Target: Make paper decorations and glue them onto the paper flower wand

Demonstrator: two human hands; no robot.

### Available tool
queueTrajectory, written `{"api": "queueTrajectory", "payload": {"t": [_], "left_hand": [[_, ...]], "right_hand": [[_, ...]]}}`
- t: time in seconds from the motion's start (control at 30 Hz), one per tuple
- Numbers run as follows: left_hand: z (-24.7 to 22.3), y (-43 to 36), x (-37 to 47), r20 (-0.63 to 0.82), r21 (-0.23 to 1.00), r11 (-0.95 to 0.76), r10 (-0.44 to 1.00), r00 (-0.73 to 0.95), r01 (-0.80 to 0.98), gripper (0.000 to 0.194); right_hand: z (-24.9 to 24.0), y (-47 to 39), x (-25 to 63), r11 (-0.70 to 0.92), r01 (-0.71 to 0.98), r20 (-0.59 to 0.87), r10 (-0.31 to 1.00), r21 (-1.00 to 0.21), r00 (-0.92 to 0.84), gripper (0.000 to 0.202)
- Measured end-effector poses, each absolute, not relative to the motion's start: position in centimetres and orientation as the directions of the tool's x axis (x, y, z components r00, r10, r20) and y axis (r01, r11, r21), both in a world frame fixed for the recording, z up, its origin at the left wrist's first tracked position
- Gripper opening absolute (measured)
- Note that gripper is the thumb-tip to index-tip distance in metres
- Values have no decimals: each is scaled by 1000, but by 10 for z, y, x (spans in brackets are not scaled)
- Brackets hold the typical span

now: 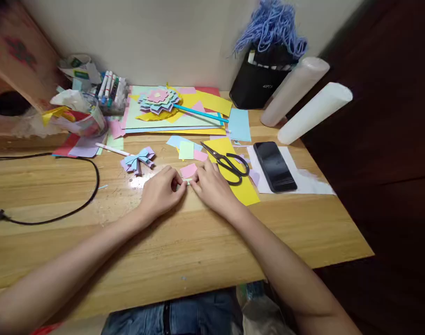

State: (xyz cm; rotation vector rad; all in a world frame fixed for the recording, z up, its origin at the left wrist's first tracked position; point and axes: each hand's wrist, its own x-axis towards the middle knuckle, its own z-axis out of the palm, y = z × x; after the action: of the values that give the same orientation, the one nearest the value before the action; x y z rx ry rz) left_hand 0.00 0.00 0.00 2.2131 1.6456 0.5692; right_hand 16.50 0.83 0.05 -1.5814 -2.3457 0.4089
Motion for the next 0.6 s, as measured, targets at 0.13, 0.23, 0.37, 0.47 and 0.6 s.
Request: {"api": "queueTrajectory", "payload": {"t": [0.13, 0.23, 0.37, 0.47, 0.6], "left_hand": [[-1, 4, 0, 103, 527, -278, 959, 264, 803, 8], [0, 5, -2, 100, 557, -299, 950, 295, 775, 5], [0, 6, -4, 110, 567, -320, 943, 315, 759, 7], [-2, 6, -5, 118, 579, -319, 944, 309, 751, 7], [-4, 5, -6, 139, 583, -327, 942, 305, 744, 8]], "right_hand": [[8, 12, 168, 432, 788, 89, 893, -439, -440, 2], [10, 16, 174, 537, 710, 121, 828, -455, -548, 5], [10, 20, 181, 701, 593, 210, 698, -397, -685, 18], [13, 20, 182, 785, 555, 237, 615, -275, -752, 25], [19, 16, 181, 807, 573, 184, 591, -142, -786, 27]]}}
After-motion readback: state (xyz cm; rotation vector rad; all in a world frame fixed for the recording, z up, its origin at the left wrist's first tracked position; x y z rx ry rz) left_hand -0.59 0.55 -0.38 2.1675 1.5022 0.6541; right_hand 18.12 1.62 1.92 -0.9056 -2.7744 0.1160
